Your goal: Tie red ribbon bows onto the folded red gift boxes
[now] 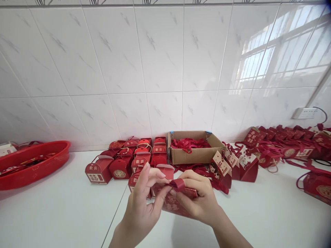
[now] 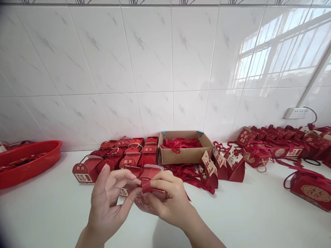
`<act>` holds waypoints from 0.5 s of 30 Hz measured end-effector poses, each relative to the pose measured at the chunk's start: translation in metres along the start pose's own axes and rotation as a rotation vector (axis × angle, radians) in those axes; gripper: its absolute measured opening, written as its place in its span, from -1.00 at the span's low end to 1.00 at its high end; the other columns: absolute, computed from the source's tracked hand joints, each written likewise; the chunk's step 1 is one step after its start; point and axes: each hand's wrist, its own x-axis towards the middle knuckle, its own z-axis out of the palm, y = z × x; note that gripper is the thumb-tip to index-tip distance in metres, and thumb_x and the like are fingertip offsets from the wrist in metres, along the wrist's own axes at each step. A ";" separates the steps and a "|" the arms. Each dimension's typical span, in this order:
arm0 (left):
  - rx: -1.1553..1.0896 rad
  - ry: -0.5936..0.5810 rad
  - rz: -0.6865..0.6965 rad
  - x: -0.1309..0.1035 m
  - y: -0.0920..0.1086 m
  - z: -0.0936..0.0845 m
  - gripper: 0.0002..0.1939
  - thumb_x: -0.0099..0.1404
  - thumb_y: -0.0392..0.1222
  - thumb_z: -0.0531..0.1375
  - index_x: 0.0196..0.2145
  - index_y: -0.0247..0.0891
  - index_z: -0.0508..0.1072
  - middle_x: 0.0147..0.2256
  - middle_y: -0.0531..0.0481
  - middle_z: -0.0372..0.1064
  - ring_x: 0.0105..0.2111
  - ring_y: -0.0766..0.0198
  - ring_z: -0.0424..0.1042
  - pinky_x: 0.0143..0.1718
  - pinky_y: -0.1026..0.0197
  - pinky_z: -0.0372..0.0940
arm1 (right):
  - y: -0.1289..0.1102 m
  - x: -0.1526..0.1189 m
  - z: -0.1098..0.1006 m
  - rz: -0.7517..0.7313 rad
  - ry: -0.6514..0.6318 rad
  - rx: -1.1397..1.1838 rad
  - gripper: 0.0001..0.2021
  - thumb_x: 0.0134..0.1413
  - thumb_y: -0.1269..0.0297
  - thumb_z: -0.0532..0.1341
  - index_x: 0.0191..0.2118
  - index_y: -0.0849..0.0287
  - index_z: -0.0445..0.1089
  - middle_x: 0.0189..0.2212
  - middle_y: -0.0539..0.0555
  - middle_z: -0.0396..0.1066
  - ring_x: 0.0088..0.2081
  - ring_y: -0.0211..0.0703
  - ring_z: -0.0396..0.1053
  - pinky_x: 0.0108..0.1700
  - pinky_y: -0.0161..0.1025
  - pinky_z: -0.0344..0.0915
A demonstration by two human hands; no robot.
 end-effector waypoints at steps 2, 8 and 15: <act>-0.062 -0.003 -0.084 0.000 0.000 0.000 -0.17 0.22 -0.52 0.13 0.30 0.01 -0.12 -0.22 0.01 0.28 -0.30 0.36 0.48 -0.25 0.29 0.46 | 0.000 -0.001 -0.001 -0.026 0.008 -0.016 -0.85 0.00 0.49 0.23 -0.31 0.16 0.51 -0.43 0.07 0.44 -0.40 -0.21 0.35 -0.35 -0.28 0.31; -0.139 -0.011 -0.164 0.000 -0.001 0.001 -0.29 0.22 -0.51 0.14 0.23 -0.04 0.03 -0.22 0.03 0.27 -0.28 0.35 0.48 -0.18 0.26 0.45 | -0.001 0.002 -0.003 0.048 -0.021 0.034 -0.93 -0.01 0.46 0.27 -0.35 0.18 0.47 -0.44 0.06 0.42 -0.41 -0.21 0.33 -0.35 -0.27 0.28; -0.106 -0.023 -0.110 0.002 -0.002 0.001 -0.26 0.21 -0.53 0.15 0.23 -0.03 0.02 -0.23 0.04 0.28 -0.27 0.37 0.47 -0.16 0.28 0.44 | -0.003 0.010 -0.002 0.135 -0.083 0.166 -0.93 0.01 0.42 0.28 -0.32 0.15 0.46 -0.40 0.03 0.45 -0.34 -0.19 0.39 -0.27 -0.27 0.31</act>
